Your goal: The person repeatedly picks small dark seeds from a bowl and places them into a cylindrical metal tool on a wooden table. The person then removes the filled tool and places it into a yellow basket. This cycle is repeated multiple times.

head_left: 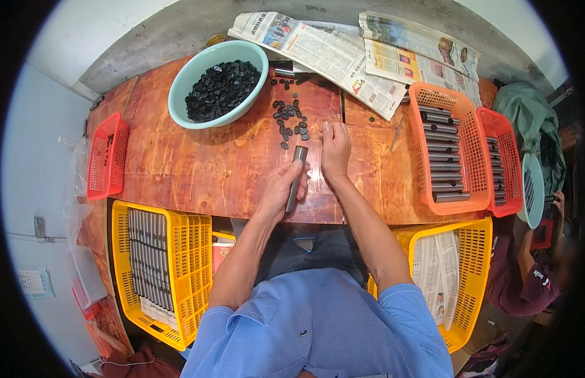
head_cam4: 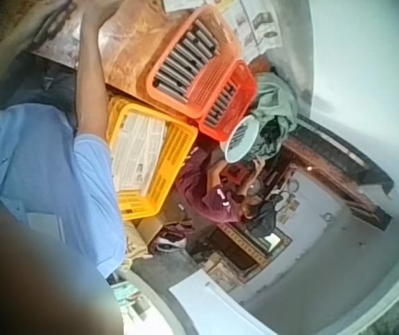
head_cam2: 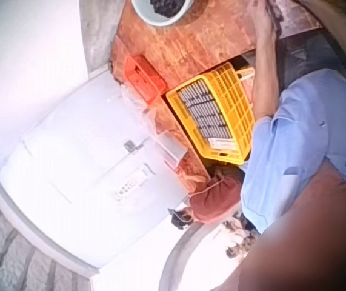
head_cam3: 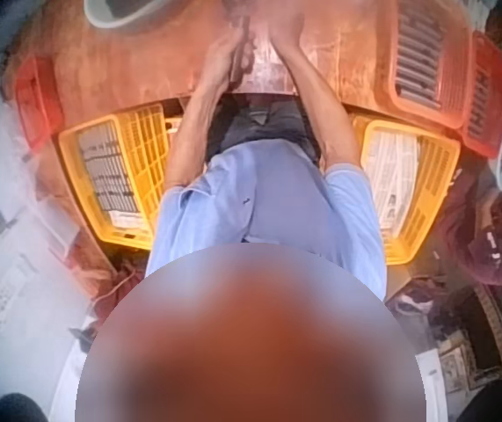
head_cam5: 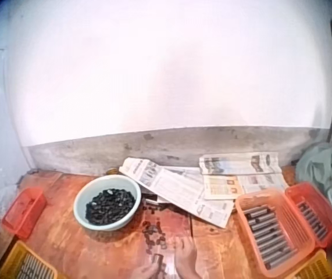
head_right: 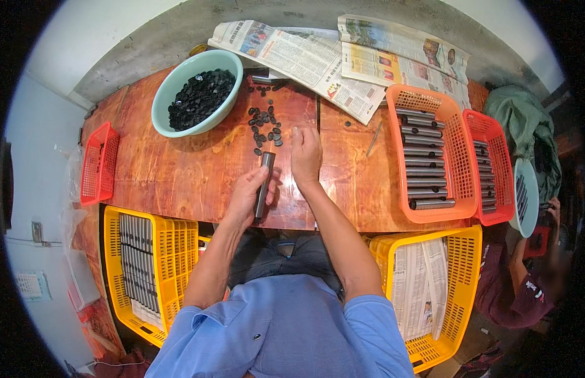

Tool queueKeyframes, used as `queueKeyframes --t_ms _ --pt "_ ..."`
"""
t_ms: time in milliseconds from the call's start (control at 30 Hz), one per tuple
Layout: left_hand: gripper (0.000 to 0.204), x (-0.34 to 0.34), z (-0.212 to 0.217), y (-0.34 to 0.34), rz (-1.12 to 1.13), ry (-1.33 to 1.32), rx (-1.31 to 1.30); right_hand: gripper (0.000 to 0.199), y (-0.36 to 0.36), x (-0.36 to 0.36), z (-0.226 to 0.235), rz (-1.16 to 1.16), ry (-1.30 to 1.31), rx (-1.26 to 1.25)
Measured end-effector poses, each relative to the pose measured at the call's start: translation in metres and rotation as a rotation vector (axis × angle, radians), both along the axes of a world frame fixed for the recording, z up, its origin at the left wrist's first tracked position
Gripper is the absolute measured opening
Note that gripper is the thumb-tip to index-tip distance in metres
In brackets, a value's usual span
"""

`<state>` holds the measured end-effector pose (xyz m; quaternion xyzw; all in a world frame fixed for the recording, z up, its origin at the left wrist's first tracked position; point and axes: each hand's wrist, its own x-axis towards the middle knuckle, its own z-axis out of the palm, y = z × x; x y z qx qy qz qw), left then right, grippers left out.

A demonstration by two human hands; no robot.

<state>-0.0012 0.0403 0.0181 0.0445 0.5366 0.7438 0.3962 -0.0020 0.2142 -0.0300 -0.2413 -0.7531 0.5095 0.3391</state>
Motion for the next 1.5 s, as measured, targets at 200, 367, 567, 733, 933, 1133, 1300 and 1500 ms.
queueKeyframes --t_ms 200,367,567,733,933,1133,1300,1500 --pt "0.039 0.004 -0.006 0.002 0.013 -0.008 0.042 0.030 0.001 -0.002 -0.006 -0.010 -0.005 0.028" --pt "0.044 0.003 0.002 0.005 0.075 0.000 0.033 0.025 -0.001 -0.001 0.000 -0.008 -0.001 0.021" --pt "0.049 -0.002 -0.009 -0.005 0.062 0.020 0.017 0.026 -0.001 0.000 0.002 0.005 0.017 0.047" --pt "0.053 -0.003 0.001 -0.001 0.118 -0.157 0.039 0.033 -0.003 -0.003 -0.002 -0.026 0.025 0.070" --pt "0.058 -0.005 0.006 -0.003 0.098 -0.240 0.112 0.033 -0.003 -0.002 -0.002 -0.023 0.029 0.106" --pt "0.053 -0.005 -0.010 -0.010 0.074 -0.036 0.000 0.033 -0.002 -0.002 -0.002 -0.015 -0.016 0.093" --pt "0.039 -0.006 -0.012 -0.007 0.106 -0.031 0.076 0.032 -0.002 -0.003 -0.004 -0.008 -0.011 0.087" --pt "0.020 -0.001 -0.010 -0.004 0.111 0.021 0.059 0.022 -0.010 0.004 0.007 0.008 0.047 -0.057"
